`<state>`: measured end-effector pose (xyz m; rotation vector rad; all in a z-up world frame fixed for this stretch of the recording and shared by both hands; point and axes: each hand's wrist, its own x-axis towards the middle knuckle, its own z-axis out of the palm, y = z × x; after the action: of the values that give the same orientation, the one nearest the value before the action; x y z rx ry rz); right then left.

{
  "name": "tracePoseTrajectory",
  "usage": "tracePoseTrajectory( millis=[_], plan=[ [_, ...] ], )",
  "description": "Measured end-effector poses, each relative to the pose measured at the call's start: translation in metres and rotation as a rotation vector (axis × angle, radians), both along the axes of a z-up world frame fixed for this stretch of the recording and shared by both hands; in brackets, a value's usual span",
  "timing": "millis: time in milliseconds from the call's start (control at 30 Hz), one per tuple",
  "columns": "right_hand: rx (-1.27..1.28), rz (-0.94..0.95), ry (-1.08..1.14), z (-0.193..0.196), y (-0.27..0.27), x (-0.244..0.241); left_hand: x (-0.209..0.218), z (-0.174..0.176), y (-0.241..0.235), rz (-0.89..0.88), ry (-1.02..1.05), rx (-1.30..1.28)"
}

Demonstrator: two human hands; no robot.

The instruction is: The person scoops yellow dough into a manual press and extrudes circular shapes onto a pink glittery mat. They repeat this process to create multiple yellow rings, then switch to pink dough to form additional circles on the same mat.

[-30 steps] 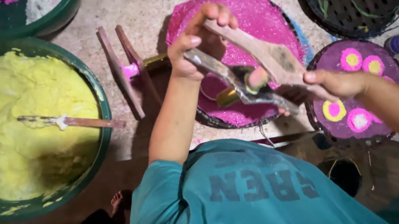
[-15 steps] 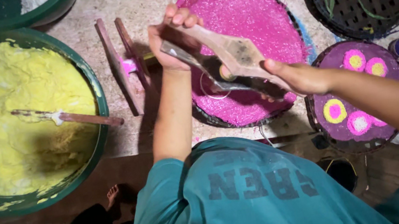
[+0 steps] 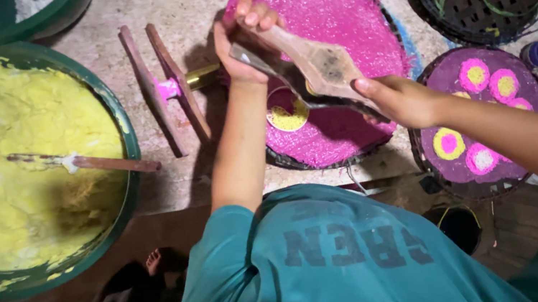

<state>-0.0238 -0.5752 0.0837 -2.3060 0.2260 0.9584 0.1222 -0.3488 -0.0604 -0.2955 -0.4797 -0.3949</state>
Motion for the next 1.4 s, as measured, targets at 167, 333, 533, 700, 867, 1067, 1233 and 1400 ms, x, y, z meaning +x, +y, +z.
tracePoseTrajectory(
  millis=[167,333,533,700,867,1067,1233,1400],
  plan=[
    [0.136,-0.041,-0.024,-0.014,0.022,0.002,0.022,0.008,0.022,-0.012,-0.076,0.082],
    [0.265,-0.031,-0.026,-0.027,0.032,-0.006,0.011,0.008,0.046,-0.012,-0.053,0.127],
    [0.295,-0.107,0.164,-0.038,-0.011,-0.017,-0.025,0.006,0.023,0.032,0.039,0.228],
    [0.439,-0.133,-0.029,-0.029,-0.084,-0.053,-0.051,0.014,0.03,0.16,-0.151,1.453],
    [0.856,-0.407,-0.206,-0.036,-0.095,-0.106,-0.095,0.021,0.067,0.451,-0.769,1.961],
    [0.945,-0.635,-0.336,-0.045,-0.065,-0.134,-0.109,0.028,0.066,0.457,-1.043,2.19],
    [0.979,-0.73,-0.394,-0.051,-0.059,-0.146,-0.086,0.043,0.07,0.344,-0.921,2.17],
    [0.986,-0.792,-0.432,-0.065,-0.061,-0.15,-0.044,0.029,0.068,0.484,-0.808,2.246]
  ],
)
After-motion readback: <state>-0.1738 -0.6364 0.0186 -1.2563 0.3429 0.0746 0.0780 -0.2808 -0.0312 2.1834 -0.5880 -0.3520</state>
